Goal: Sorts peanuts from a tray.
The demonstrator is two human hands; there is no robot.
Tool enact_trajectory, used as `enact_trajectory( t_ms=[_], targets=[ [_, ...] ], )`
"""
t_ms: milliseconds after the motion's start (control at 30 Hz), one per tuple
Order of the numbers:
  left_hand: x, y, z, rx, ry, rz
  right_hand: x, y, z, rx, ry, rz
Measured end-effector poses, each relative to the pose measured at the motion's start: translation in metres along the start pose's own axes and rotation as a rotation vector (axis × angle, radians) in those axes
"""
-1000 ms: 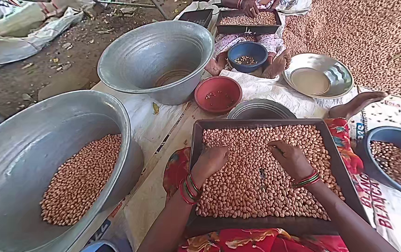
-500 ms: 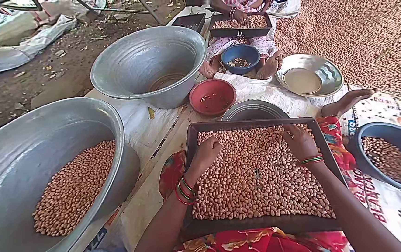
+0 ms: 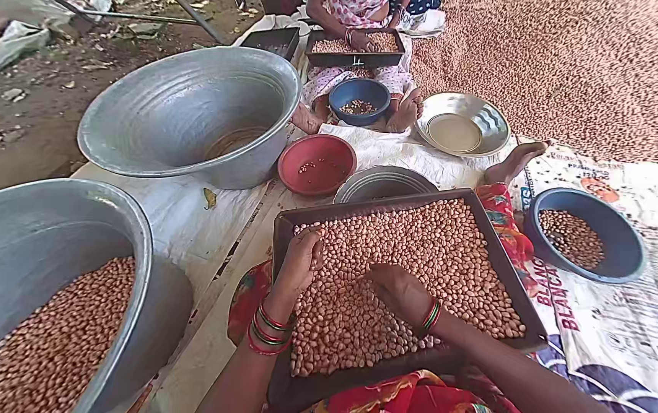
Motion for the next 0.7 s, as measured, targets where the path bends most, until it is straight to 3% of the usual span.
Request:
enact_trajectory(
  t_ms=[167,267,367,467,700],
  targets=[
    [-0.001,-0.001,0.0,-0.267,-0.085,0.015,-0.013,0.053,-0.052,-0.085,0.154,0.38],
    [-0.001,-0.003,0.004,-0.246,-0.132,-0.031,-0.012,0.074,-0.056,-0.257,0.189,0.41],
    [0.0,-0.005,0.009,-0.163,-0.081,-0.119,-0.004,0.071,-0.057,-0.362,0.062,0.481],
    [0.001,-0.007,0.01,-0.13,-0.096,-0.166,0.0,0.064,-0.058,-0.368,-0.036,0.528],
    [-0.001,-0.008,0.017,0.04,-0.247,-0.324,0.004,0.05,-0.064,-0.276,-0.018,0.547]
  ],
)
Point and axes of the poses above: each hand's wrist, its own x-axis towards the middle knuckle, its own z-axis out of the palm, y = z × x, the point moved 2 cm from there along x, towards the middle knuckle, and after that the axes turned 15 degrees about -y, right-handed, at the moved point
